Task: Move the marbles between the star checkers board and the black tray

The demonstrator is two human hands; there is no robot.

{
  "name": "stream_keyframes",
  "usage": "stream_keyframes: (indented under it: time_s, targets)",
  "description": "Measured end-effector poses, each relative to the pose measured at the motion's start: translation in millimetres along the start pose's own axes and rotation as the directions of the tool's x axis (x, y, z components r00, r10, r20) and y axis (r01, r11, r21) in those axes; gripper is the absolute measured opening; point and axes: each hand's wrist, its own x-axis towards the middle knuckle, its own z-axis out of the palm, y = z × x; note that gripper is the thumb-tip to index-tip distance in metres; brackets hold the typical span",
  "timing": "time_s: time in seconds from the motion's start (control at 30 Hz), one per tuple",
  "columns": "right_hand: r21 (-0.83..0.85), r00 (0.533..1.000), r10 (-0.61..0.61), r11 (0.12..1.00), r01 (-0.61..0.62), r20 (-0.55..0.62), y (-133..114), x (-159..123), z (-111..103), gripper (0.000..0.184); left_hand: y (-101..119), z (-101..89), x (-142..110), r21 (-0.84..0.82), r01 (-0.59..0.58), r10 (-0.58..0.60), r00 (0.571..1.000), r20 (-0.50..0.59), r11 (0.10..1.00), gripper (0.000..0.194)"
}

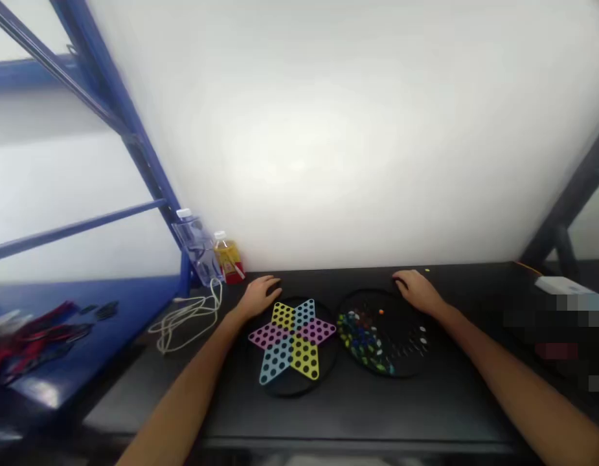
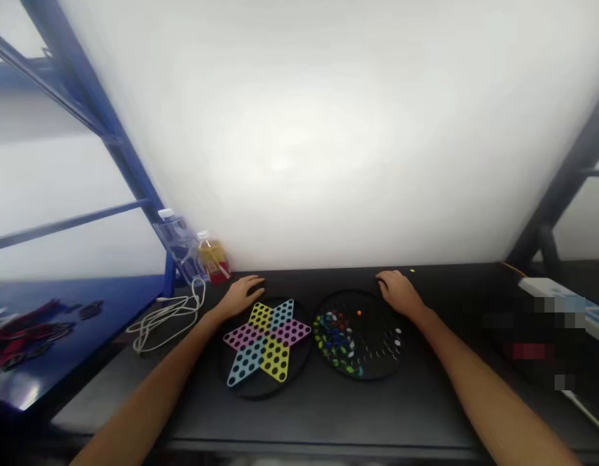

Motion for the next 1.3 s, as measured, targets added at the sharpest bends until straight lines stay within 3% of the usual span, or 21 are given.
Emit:
stream_keyframes:
  time_s: [0.33, 0.77, 1.3]
  targets:
    - [0.113, 0.998, 0.063, 0.992, -0.061, -0.011, 7.2, -1.5, -1.3, 0.031, -2.1, -2.1, 3.0, 0.004, -0.02, 0.02, 1.0, 0.017, 1.0, 0.057]
    - [0.105, 0.996, 0.093, 0.99, -0.092, -0.002, 9.7, -0.4, -2.9, 0.031, -2.5, -0.6, 5.5, 0.023, -0.07, 0.069, 0.997, 0.023, 0.997, 0.055]
    - [0.134, 0.995, 0.1, 0.986, -0.101, 0.009, 2.8, -1.0, -8.0, 0.03, -1.7, -1.1, 6.1, -0.002, -0.039, 0.039, 0.999, 0.019, 0.999, 0.055]
